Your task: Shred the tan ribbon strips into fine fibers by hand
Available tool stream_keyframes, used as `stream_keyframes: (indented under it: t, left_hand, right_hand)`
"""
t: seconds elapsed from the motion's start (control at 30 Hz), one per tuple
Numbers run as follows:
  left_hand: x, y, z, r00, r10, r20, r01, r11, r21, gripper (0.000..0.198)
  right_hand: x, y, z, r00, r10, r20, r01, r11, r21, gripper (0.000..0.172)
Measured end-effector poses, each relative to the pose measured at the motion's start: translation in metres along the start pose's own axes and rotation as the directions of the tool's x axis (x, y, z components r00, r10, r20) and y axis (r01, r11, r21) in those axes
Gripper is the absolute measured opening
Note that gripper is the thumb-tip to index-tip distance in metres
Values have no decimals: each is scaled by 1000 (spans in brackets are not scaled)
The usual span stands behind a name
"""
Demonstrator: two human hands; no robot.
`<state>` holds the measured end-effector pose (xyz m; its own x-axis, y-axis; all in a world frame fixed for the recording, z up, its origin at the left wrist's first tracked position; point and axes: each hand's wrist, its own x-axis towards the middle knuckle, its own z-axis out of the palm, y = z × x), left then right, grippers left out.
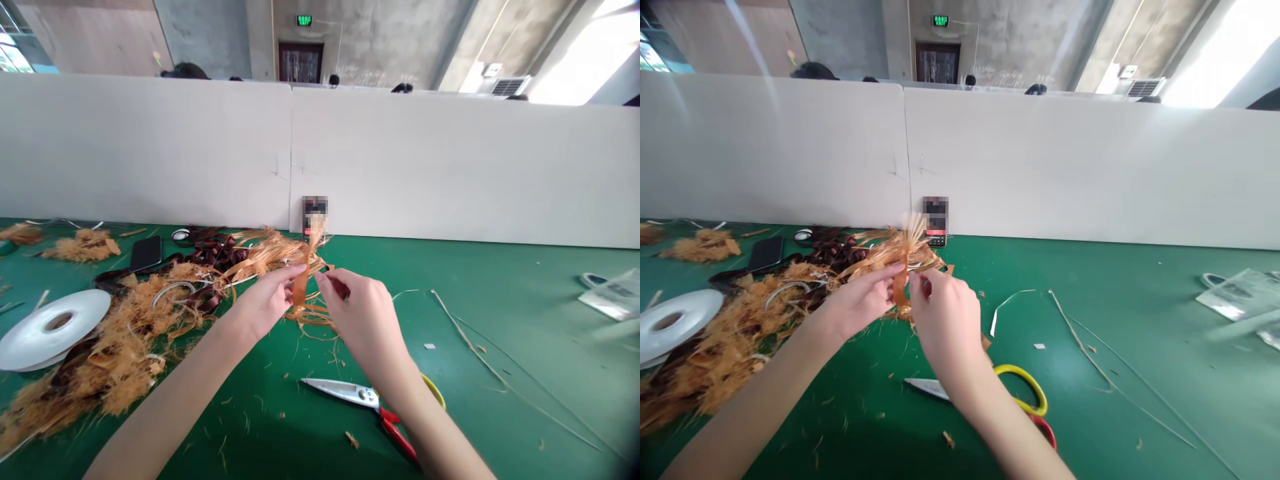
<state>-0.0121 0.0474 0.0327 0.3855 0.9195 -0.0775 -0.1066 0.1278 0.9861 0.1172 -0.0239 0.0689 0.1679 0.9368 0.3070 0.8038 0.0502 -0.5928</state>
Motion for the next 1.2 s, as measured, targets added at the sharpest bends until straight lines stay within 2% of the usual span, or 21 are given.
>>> stream_keyframes:
  t: [0.13, 0.23, 0.33, 0.4, 0.53, 0.57, 0.63, 0.7, 0.77, 0.83, 0.87, 0.9, 0.97, 1.0, 1.03, 1.07, 1.2]
  left_hand:
    - [-6, -3, 6, 999, 40, 23, -41, 999, 34, 17]
    - [-10, -3, 9, 994, 110, 2, -110, 988, 112, 14]
    - [-11, -1, 12, 978, 207, -33, -193, 951, 242, 13]
    - [-11, 2, 13, 950, 308, -55, -271, 898, 347, 12]
    - [-12, 4, 15, 854, 517, -57, -404, 729, 552, 4]
    - [-13, 4, 16, 820, 571, -34, -424, 646, 635, 6]
    - [-16, 1, 16, 730, 683, 44, -436, 415, 798, 8]
    - [-17, -1, 17, 635, 763, 122, -420, 208, 883, 9]
    - [-18, -2, 18, 577, 807, 127, -431, 168, 887, 9]
    - [-19, -1, 18, 556, 827, 81, -491, 248, 835, 10]
    - [-20, 0, 19, 569, 821, 37, -528, 330, 783, 9]
    - [-20, 1, 19, 610, 792, -29, -558, 455, 694, 9]
    - [-21, 1, 20, 749, 643, -160, -534, 729, 429, 9]
    - [-20, 1, 21, 819, 541, -190, -478, 828, 294, 10]
    - [-20, 1, 21, 874, 446, -192, -414, 891, 186, 11]
    - [-19, 1, 20, 909, 376, -177, -360, 925, 117, 14]
    - [-13, 3, 15, 951, 286, -122, -277, 957, 81, 11]
  right_hand:
    - [13, 12, 4, 999, 8, 37, -13, 990, 138, 28]
    - [16, 16, 4, 999, -30, 30, 25, 990, 141, 28]
    - [17, 17, 4, 998, -52, 32, 47, 989, 139, 29]
    - [17, 17, 4, 998, -55, 33, 50, 989, 137, 27]
    - [15, 16, 4, 996, -75, 39, 69, 989, 130, 26]
    - [15, 16, 4, 995, -88, 37, 83, 988, 131, 26]
    - [15, 17, 5, 993, -116, 25, 112, 984, 139, 26]
    - [16, 17, 7, 991, -136, 3, 134, 979, 155, 25]
    - [15, 17, 8, 990, -139, -24, 141, 974, 179, 25]
    - [14, 16, 9, 990, -128, -58, 137, 969, 204, 27]
    - [13, 15, 9, 990, -117, -76, 131, 967, 217, 29]
    - [12, 13, 8, 990, -103, -92, 123, 963, 240, 30]
    - [10, 10, 8, 993, -66, -102, 95, 943, 318, 31]
    - [10, 9, 8, 995, -45, -89, 75, 928, 365, 30]
    - [10, 8, 8, 997, -28, -70, 54, 912, 406, 30]
    - [10, 7, 8, 999, -17, -47, 36, 901, 433, 29]
    - [12, 8, 11, 1000, -23, -11, 25, 905, 425, 30]
